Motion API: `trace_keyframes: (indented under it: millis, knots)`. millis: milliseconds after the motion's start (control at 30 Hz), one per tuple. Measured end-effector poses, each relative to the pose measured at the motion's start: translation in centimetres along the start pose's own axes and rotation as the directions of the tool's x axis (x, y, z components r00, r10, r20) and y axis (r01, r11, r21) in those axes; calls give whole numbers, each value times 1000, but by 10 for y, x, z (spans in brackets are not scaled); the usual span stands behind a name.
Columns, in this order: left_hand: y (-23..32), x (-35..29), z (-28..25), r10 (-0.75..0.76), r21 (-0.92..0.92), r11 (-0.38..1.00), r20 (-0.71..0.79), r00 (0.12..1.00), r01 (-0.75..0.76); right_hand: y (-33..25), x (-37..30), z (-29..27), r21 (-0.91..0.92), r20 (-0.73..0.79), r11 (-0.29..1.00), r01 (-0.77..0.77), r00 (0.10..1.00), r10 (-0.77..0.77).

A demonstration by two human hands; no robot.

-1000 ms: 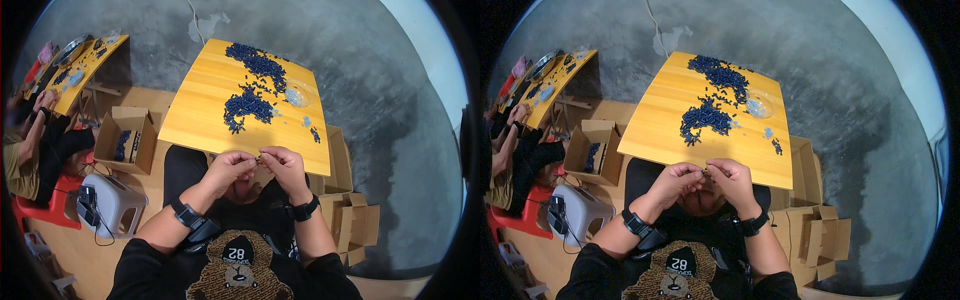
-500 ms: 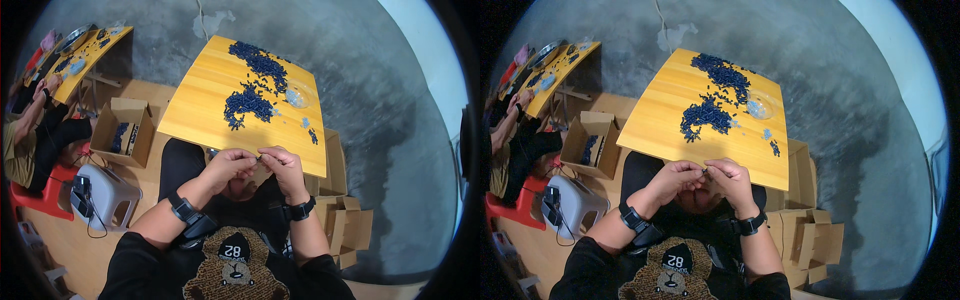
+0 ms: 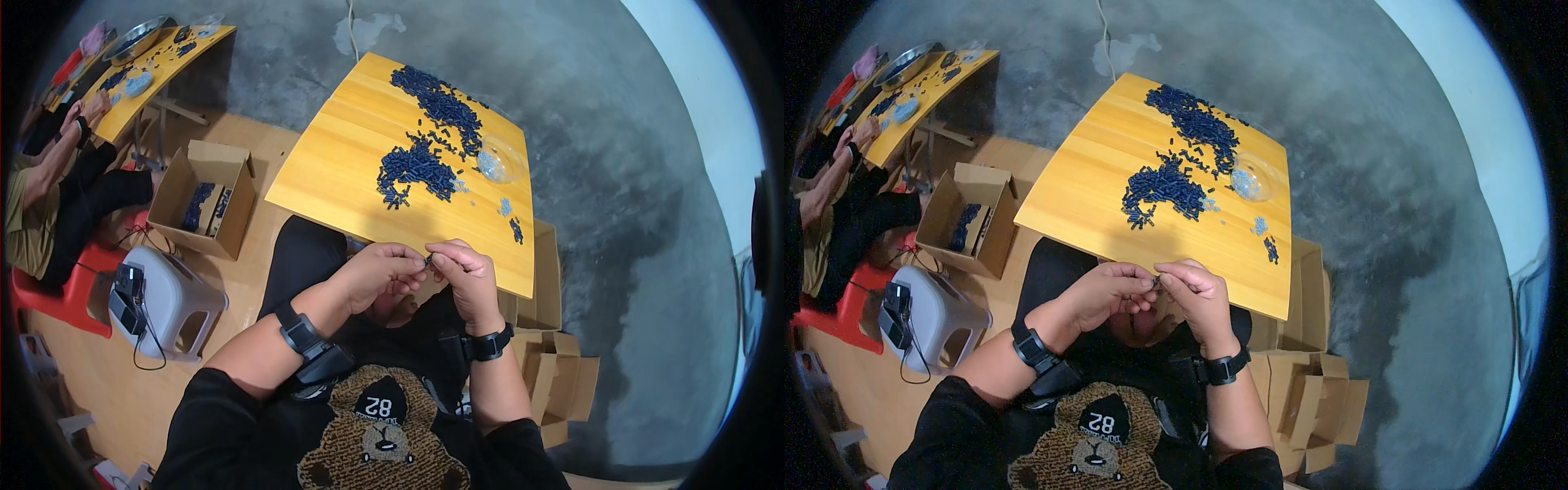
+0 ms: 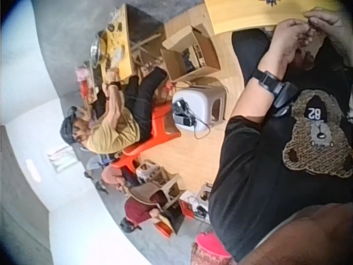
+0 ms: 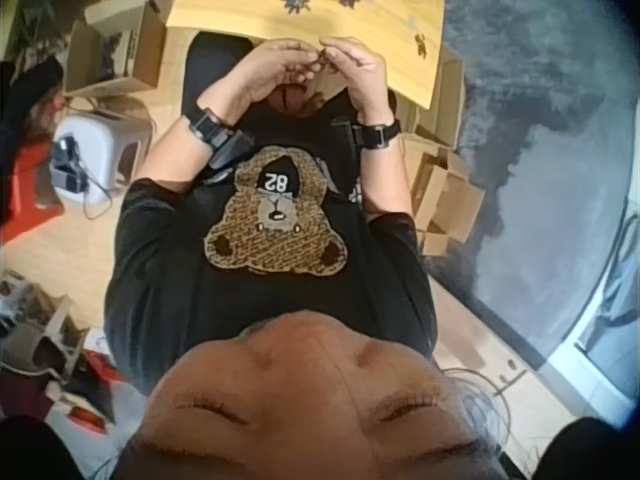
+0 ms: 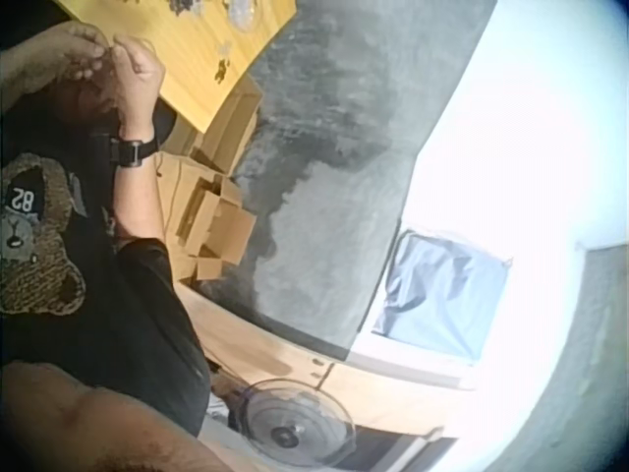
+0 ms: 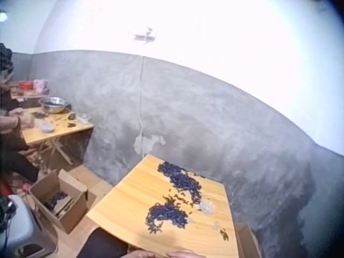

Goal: Assembling small plastic and metal components at a wooden table.

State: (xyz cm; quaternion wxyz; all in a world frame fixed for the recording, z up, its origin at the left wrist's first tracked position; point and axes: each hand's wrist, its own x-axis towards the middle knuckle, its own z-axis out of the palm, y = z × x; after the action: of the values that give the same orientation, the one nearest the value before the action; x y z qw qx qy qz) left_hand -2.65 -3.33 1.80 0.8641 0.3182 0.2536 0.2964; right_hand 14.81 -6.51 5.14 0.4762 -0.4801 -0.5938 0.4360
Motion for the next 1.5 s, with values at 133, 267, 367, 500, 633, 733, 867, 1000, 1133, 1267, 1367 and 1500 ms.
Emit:
trace_keyframes:
  millis: [133,267,367,500,633,733,867,1000,1133,1267,1367,1500]
  knots:
    - [0,-1,-2,-10,-32,999,-5,1000,10,-1,0,1,7,16,1000,-5,1000,5]
    - [3,-3,-2,-49,-64,997,-3,999,48,3,1,2,58,46,998,-19,999,16]
    - [3,-3,-2,-51,-76,996,7,999,51,5,3,0,73,69,997,-39,997,34]
    - [6,-3,0,-45,-81,996,22,999,47,3,4,-3,150,92,985,-82,993,69]
    - [6,-3,3,-37,-99,994,24,999,39,3,7,-6,176,124,981,-77,991,56]
    - [7,-3,4,-34,-97,995,15,999,35,4,9,-6,214,135,972,-98,988,70]
    - [7,-4,6,-22,-118,993,22,1000,25,6,9,-7,301,144,946,-120,986,79]
    - [9,-6,9,-43,-149,988,41,998,49,8,10,-10,334,169,935,-118,984,64]
    - [9,-5,10,-60,-174,982,57,997,69,9,11,-13,324,180,940,-112,982,55]
    - [10,-4,8,-54,-107,993,36,998,58,10,14,-13,274,184,957,-92,982,41]
    - [8,-2,6,-45,-54,998,-1,999,45,10,14,-13,230,178,968,-100,982,59]
    - [7,-1,7,-27,-68,997,-52,998,24,12,13,-10,221,185,970,-98,981,57]
